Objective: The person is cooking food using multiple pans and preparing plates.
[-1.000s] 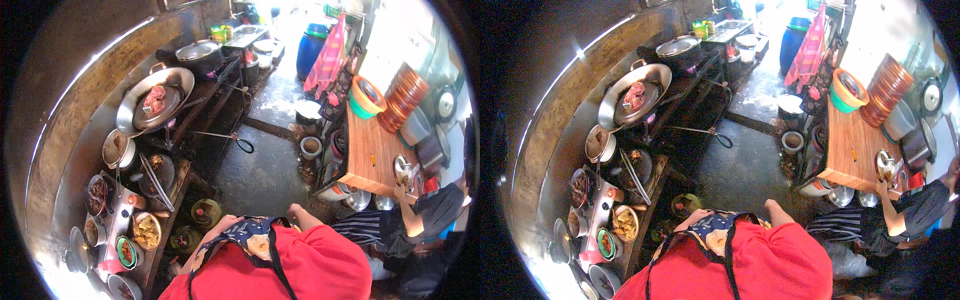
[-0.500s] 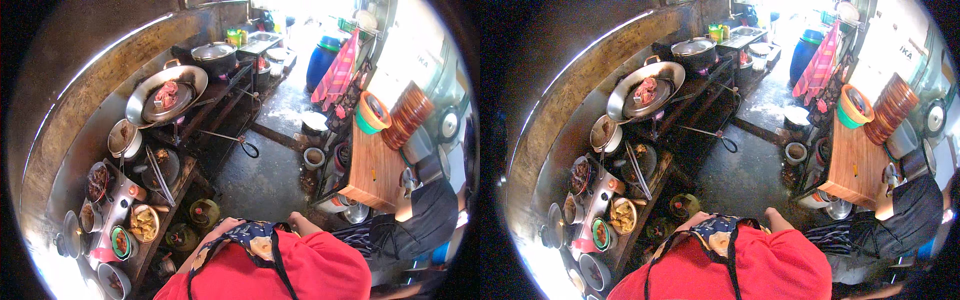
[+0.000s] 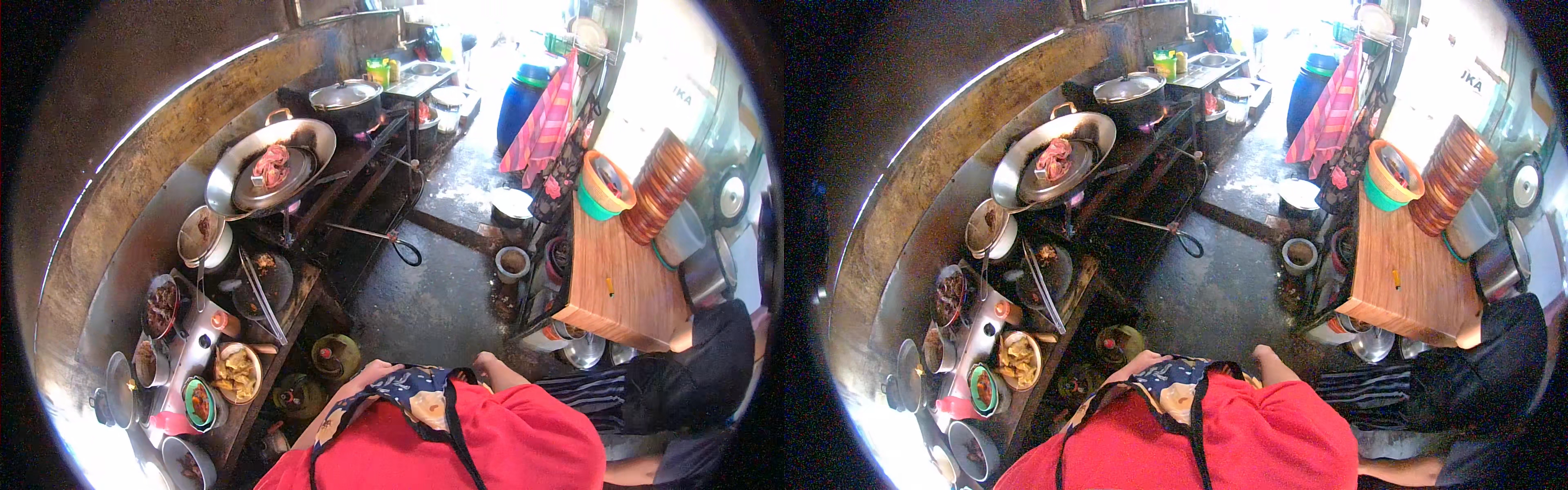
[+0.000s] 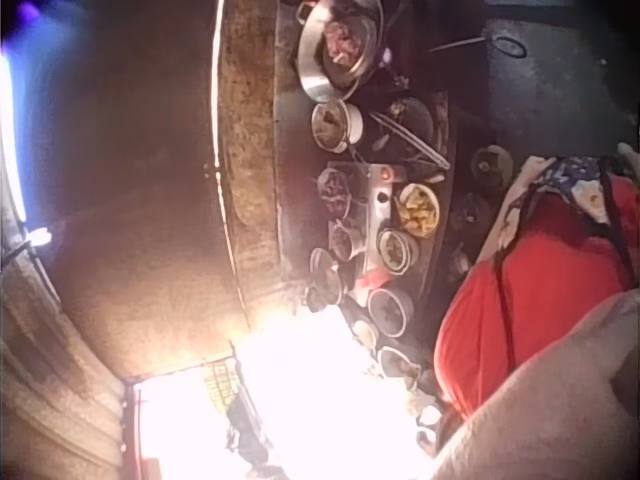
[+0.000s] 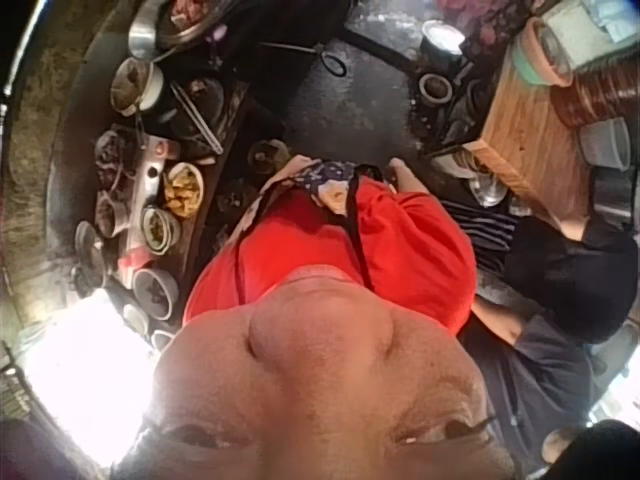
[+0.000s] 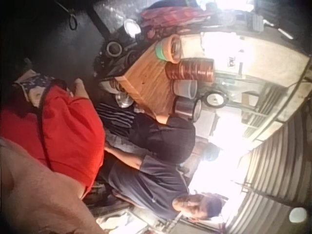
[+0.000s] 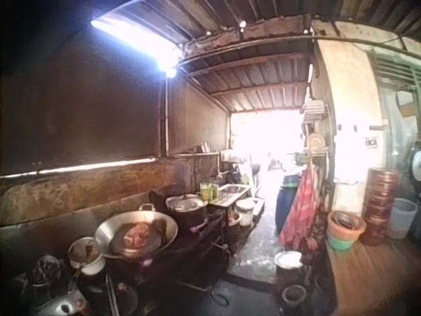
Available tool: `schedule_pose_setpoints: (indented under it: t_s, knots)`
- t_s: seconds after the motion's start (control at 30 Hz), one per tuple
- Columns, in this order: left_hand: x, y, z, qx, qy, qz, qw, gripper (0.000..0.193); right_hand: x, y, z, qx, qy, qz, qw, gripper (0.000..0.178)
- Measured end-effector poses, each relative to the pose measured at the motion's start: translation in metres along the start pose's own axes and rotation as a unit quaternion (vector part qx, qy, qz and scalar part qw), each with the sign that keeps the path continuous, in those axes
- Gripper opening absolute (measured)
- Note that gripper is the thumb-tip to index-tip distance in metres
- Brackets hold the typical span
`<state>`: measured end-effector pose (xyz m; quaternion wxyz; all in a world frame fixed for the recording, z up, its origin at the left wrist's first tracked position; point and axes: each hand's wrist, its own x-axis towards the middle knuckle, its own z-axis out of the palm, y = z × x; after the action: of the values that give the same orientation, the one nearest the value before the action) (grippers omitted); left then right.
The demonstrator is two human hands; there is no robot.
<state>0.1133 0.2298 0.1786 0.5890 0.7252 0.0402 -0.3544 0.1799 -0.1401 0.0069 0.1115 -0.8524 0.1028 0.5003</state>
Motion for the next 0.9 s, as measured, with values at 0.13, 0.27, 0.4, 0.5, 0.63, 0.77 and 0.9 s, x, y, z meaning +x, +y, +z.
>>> schedule_pose_setpoints:
  t_s: [0.13, 0.27, 0.4, 0.5, 0.63, 0.77, 0.9]
  knots:
    - [0.002, -0.01, -0.006, 0.007, -0.001, -0.003, 1.0, 0.042, 0.001, -0.003, 0.0, 0.003, 0.01, -0.017, 1.0, 0.016]
    - [-0.007, 0.006, -0.004, 0.048, 0.011, 0.003, 0.999, 0.042, 0.02, 0.002, 0.008, -0.046, 0.037, -0.023, 0.998, 0.015]
    - [-0.002, -0.004, -0.005, 0.037, 0.01, 0.02, 0.999, 0.044, 0.044, 0.011, 0.015, -0.001, 0.064, -0.026, 0.998, 0.023]
    - [0.003, -0.021, -0.008, 0.068, 0.016, 0.084, 0.994, 0.046, 0.046, 0.001, 0.013, -0.111, 0.064, -0.04, 0.991, 0.025]
    - [0.01, -0.036, -0.009, 0.045, 0.028, 0.034, 0.998, 0.049, 0.04, -0.008, 0.014, -0.088, 0.048, -0.005, 0.995, 0.027]
    - [0.008, -0.029, -0.016, 0.065, 0.024, 0.023, 0.997, 0.049, 0.047, -0.006, 0.009, -0.1, 0.017, -0.038, 0.994, 0.028]
    - [-0.004, -0.005, -0.014, 0.1, 0.016, 0.028, 0.994, 0.047, 0.058, 0.001, 0.011, -0.06, -0.026, -0.008, 0.998, 0.027]
